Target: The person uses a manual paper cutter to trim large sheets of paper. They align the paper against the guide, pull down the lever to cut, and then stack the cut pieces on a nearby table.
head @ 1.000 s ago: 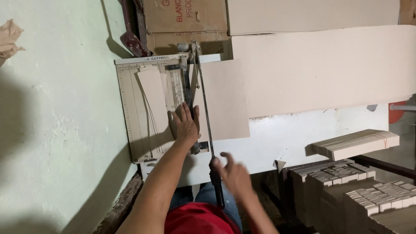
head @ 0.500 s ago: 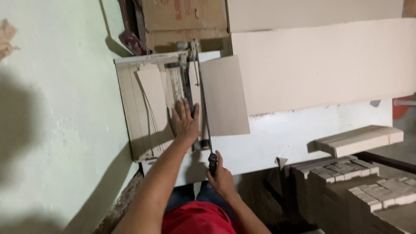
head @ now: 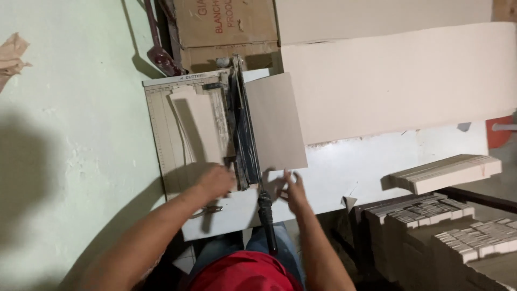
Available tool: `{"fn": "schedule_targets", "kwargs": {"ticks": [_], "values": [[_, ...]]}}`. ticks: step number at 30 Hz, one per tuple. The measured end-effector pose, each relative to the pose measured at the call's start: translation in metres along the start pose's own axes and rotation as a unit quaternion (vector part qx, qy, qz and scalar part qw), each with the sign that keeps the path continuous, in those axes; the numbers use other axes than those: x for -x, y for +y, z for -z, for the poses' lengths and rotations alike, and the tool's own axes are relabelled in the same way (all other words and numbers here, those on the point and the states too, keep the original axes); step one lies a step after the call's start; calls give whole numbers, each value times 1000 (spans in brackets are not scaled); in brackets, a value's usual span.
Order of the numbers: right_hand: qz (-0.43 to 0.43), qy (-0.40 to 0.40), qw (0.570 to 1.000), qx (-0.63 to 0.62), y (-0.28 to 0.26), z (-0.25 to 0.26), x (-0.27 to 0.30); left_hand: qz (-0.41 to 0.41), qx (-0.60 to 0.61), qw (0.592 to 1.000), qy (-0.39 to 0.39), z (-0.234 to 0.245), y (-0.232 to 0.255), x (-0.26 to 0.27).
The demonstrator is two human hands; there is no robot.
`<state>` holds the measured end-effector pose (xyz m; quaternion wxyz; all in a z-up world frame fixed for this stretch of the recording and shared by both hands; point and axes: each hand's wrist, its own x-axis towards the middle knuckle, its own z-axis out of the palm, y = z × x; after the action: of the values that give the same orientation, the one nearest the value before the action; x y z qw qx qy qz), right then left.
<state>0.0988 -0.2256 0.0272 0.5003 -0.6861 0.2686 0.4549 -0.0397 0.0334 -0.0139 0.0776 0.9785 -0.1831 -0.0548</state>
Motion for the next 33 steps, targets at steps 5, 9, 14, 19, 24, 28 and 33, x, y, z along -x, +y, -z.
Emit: {"fn": "schedule_targets", "kwargs": {"ticks": [5, 9, 14, 19, 24, 28, 33], "values": [[64, -36, 979, -191, -3, 27, -31, 129, 66, 951, -274, 84, -31, 23], [49, -13, 990, -131, 6, 20, 10, 176, 49, 973, -141, 57, -31, 10], [65, -35, 997, -22, 6, -17, -12, 364, 238, 882, -182, 105, -18, -62], [70, -25, 989, 127, -4, -11, -21, 411, 194, 854, -253, 73, -7, -96], [154, -23, 886, 437, -59, -32, 98, 421, 136, 847, -295, 66, -9, -106], [160, -37, 789, 592, -29, -53, 155, 421, 97, 857, -283, 36, -6, -104], [262, 33, 791, 552, 86, -46, 50, 430, 157, 834, -307, 65, -7, -106]]}}
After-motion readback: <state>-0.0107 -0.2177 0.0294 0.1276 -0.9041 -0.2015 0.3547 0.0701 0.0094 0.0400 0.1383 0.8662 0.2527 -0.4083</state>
